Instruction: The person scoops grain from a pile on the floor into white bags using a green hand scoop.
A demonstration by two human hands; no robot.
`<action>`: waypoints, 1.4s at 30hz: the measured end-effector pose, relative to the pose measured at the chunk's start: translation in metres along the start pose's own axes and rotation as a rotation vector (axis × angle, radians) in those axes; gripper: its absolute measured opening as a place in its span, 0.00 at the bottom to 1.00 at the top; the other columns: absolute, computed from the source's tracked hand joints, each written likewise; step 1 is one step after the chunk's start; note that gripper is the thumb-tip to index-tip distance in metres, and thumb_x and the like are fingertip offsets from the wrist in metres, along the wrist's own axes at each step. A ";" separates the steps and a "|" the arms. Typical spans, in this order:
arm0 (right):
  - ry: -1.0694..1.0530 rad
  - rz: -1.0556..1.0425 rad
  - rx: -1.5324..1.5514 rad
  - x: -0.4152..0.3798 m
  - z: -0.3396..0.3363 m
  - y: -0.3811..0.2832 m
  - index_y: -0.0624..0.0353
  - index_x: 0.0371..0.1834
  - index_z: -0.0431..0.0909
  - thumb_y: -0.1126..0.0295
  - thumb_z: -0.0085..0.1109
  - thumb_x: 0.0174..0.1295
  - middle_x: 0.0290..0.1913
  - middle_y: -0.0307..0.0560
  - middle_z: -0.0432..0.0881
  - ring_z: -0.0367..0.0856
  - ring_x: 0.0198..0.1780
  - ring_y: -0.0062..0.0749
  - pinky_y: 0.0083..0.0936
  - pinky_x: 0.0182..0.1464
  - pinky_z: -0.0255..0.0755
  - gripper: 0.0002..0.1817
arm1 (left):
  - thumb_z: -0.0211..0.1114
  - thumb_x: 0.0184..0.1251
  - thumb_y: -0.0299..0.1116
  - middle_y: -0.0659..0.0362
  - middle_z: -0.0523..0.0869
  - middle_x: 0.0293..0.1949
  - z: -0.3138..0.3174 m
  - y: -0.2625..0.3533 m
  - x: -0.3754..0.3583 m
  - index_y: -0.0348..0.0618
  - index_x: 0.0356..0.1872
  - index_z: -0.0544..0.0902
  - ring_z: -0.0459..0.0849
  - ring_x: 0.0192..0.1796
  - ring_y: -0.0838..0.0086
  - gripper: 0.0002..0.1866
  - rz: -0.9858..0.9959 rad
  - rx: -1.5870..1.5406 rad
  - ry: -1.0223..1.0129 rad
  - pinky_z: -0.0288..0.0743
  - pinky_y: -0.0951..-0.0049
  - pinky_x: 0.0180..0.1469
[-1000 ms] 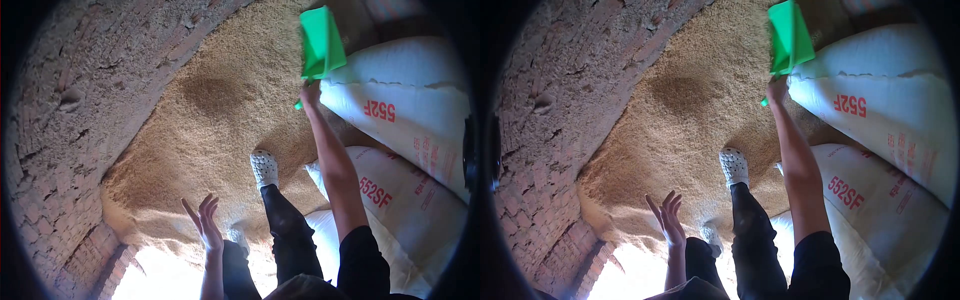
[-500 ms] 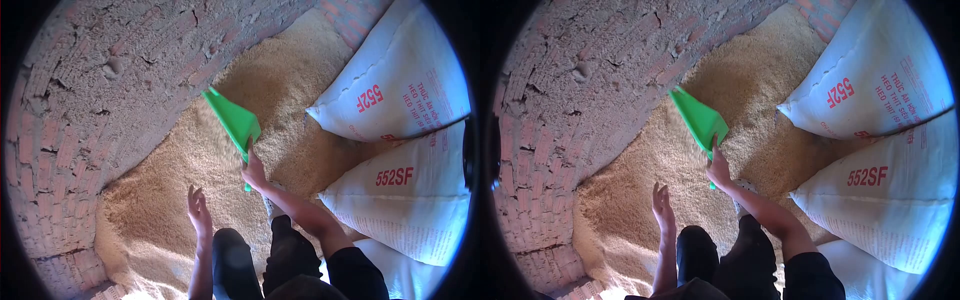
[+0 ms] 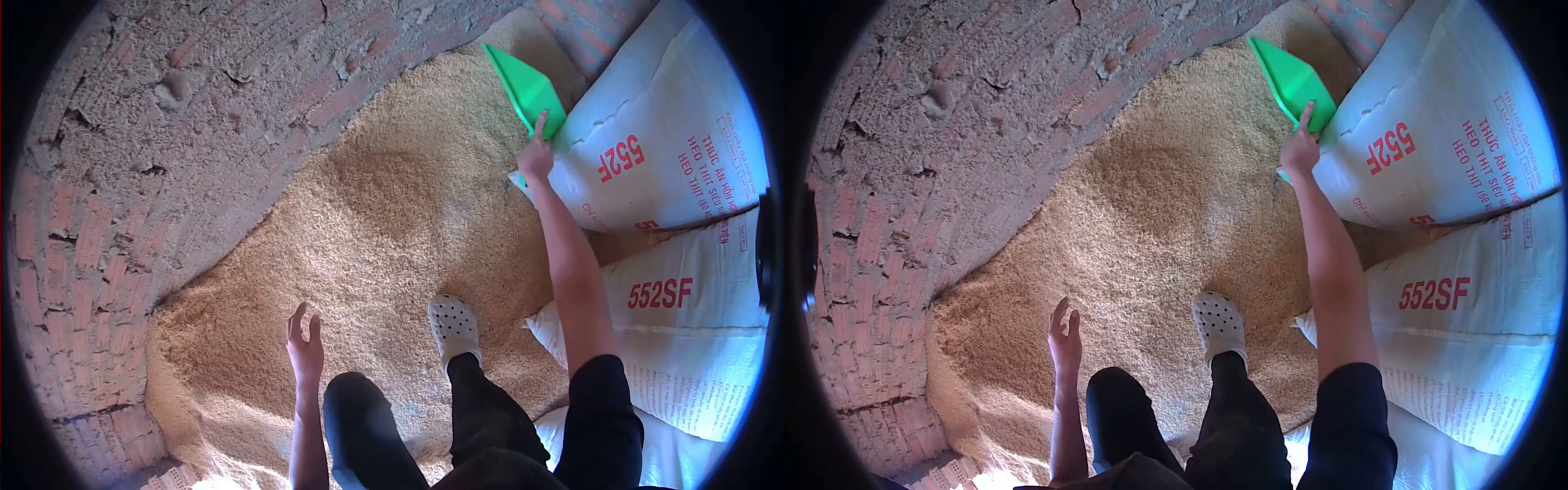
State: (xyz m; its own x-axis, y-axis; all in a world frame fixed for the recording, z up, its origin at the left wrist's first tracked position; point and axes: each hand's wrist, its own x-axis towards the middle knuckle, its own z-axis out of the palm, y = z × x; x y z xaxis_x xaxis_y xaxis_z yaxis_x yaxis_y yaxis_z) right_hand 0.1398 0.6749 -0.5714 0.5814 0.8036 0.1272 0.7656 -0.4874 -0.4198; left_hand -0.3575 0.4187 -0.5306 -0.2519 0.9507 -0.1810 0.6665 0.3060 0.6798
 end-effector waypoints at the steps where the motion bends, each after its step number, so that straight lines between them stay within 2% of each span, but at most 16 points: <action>1: -0.087 0.048 0.000 0.008 0.004 -0.002 0.41 0.77 0.29 0.78 0.49 0.57 0.39 0.68 0.80 0.82 0.39 0.58 0.47 0.42 0.76 0.49 | 0.58 0.70 0.36 0.48 0.76 0.58 0.002 0.010 0.001 0.39 0.61 0.72 0.74 0.61 0.55 0.21 0.027 -0.030 0.025 0.68 0.58 0.62; 6: -0.074 0.111 0.057 -0.009 0.040 -0.003 0.46 0.76 0.23 0.74 0.51 0.55 0.42 0.70 0.81 0.82 0.38 0.60 0.48 0.44 0.75 0.52 | 0.60 0.70 0.36 0.47 0.75 0.61 0.010 0.026 0.008 0.40 0.65 0.68 0.72 0.64 0.55 0.25 0.198 -0.159 0.048 0.67 0.58 0.64; 8: -0.236 0.160 0.186 -0.032 0.034 0.005 0.46 0.76 0.22 0.73 0.50 0.58 0.41 0.69 0.81 0.84 0.36 0.56 0.46 0.37 0.77 0.51 | 0.59 0.70 0.35 0.47 0.73 0.63 0.005 0.038 0.004 0.41 0.66 0.67 0.71 0.65 0.55 0.26 0.217 -0.177 0.058 0.65 0.56 0.65; 10: -0.226 0.234 0.422 -0.075 0.017 0.002 0.53 0.72 0.46 0.73 0.50 0.63 0.38 0.56 0.79 0.77 0.21 0.38 0.32 0.17 0.72 0.35 | 0.59 0.70 0.34 0.47 0.71 0.64 -0.002 0.042 -0.004 0.41 0.67 0.65 0.70 0.67 0.55 0.26 0.208 -0.198 0.030 0.64 0.54 0.65; 14: -0.579 0.185 0.466 -0.158 0.012 0.001 0.57 0.66 0.54 0.72 0.53 0.64 0.40 0.51 0.79 0.76 0.20 0.34 0.28 0.18 0.71 0.28 | 0.60 0.69 0.33 0.48 0.72 0.64 -0.010 0.029 -0.024 0.42 0.68 0.63 0.70 0.67 0.56 0.28 0.298 -0.251 0.045 0.65 0.54 0.65; 16: -0.580 0.095 0.443 -0.207 0.039 -0.009 0.50 0.73 0.46 0.71 0.48 0.66 0.35 0.54 0.82 0.81 0.22 0.36 0.34 0.20 0.77 0.34 | 0.60 0.69 0.33 0.48 0.72 0.64 -0.016 0.020 -0.040 0.42 0.68 0.63 0.70 0.67 0.56 0.29 0.314 -0.259 0.029 0.65 0.54 0.65; 21: -0.707 0.063 0.522 -0.303 -0.020 -0.108 0.38 0.76 0.23 0.76 0.45 0.65 0.29 0.58 0.80 0.78 0.21 0.37 0.32 0.22 0.76 0.47 | 0.60 0.68 0.33 0.49 0.73 0.63 -0.039 0.006 -0.067 0.42 0.68 0.63 0.70 0.66 0.57 0.29 0.326 -0.250 0.020 0.65 0.55 0.65; 26: -0.622 -0.274 0.348 -0.331 -0.079 -0.117 0.40 0.77 0.31 0.83 0.48 0.58 0.36 0.64 0.79 0.79 0.22 0.43 0.35 0.27 0.80 0.49 | 0.61 0.69 0.32 0.49 0.72 0.63 -0.061 0.003 -0.084 0.42 0.68 0.64 0.71 0.65 0.56 0.28 0.393 -0.240 0.045 0.65 0.55 0.64; 27: -0.376 -0.437 0.304 -0.333 -0.068 -0.103 0.39 0.78 0.36 0.84 0.47 0.57 0.41 0.67 0.77 0.81 0.26 0.46 0.36 0.28 0.79 0.48 | 0.60 0.69 0.33 0.48 0.72 0.63 -0.068 0.002 -0.085 0.41 0.67 0.64 0.71 0.65 0.55 0.28 0.403 -0.242 0.049 0.65 0.55 0.64; 30: -0.188 -0.479 0.321 -0.342 -0.111 -0.089 0.38 0.77 0.39 0.84 0.47 0.57 0.45 0.67 0.77 0.82 0.30 0.48 0.37 0.30 0.79 0.47 | 0.60 0.69 0.34 0.47 0.72 0.63 -0.091 0.002 -0.091 0.41 0.68 0.64 0.71 0.65 0.55 0.28 0.421 -0.244 0.078 0.65 0.55 0.64; 32: -0.048 -0.370 0.287 -0.340 -0.106 -0.054 0.44 0.77 0.45 0.79 0.53 0.59 0.44 0.64 0.78 0.81 0.37 0.57 0.44 0.41 0.76 0.43 | 0.60 0.70 0.35 0.46 0.72 0.63 -0.105 -0.003 -0.095 0.41 0.68 0.63 0.71 0.65 0.54 0.28 0.421 -0.250 0.090 0.65 0.55 0.64; 34: 0.018 -0.118 0.447 -0.339 -0.108 -0.024 0.45 0.76 0.50 0.77 0.52 0.60 0.44 0.65 0.79 0.81 0.38 0.59 0.45 0.43 0.75 0.39 | 0.59 0.70 0.36 0.46 0.72 0.63 -0.117 -0.014 -0.097 0.41 0.69 0.62 0.70 0.66 0.54 0.29 0.385 -0.236 0.114 0.65 0.54 0.64; 36: 0.130 -0.017 0.329 -0.330 -0.074 0.031 0.44 0.77 0.37 0.75 0.49 0.63 0.46 0.69 0.79 0.82 0.42 0.58 0.45 0.41 0.77 0.42 | 0.58 0.71 0.37 0.46 0.72 0.64 -0.123 -0.031 -0.098 0.42 0.70 0.62 0.69 0.67 0.55 0.29 0.350 -0.248 0.127 0.64 0.52 0.65; 37: 0.117 -0.029 0.328 -0.328 -0.054 0.055 0.44 0.77 0.37 0.75 0.49 0.63 0.46 0.69 0.79 0.82 0.42 0.58 0.45 0.41 0.77 0.42 | 0.58 0.71 0.38 0.46 0.72 0.64 -0.126 -0.037 -0.101 0.43 0.70 0.61 0.69 0.67 0.55 0.29 0.303 -0.239 0.121 0.64 0.52 0.65; 39: 0.029 0.475 0.290 -0.327 -0.029 0.076 0.43 0.77 0.29 0.71 0.49 0.66 0.44 0.69 0.80 0.82 0.43 0.58 0.45 0.44 0.76 0.44 | 0.56 0.71 0.39 0.47 0.71 0.65 -0.127 -0.050 -0.106 0.46 0.71 0.59 0.68 0.68 0.55 0.30 0.254 -0.225 0.123 0.63 0.50 0.66; 42: 0.037 0.424 0.313 -0.335 -0.010 0.064 0.43 0.76 0.23 0.69 0.49 0.66 0.46 0.70 0.80 0.82 0.43 0.59 0.46 0.47 0.76 0.47 | 0.56 0.72 0.40 0.47 0.71 0.65 -0.123 -0.075 -0.110 0.48 0.72 0.58 0.68 0.68 0.54 0.30 0.223 -0.212 0.141 0.63 0.49 0.67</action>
State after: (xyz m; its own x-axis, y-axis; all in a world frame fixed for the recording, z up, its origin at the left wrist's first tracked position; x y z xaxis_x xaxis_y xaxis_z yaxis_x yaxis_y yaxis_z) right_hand -0.0032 0.3712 -0.6318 0.8360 0.5425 -0.0825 0.3455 -0.6370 -0.6891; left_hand -0.4663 0.2844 -0.4744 -0.2203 0.9722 0.0790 0.5591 0.0595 0.8270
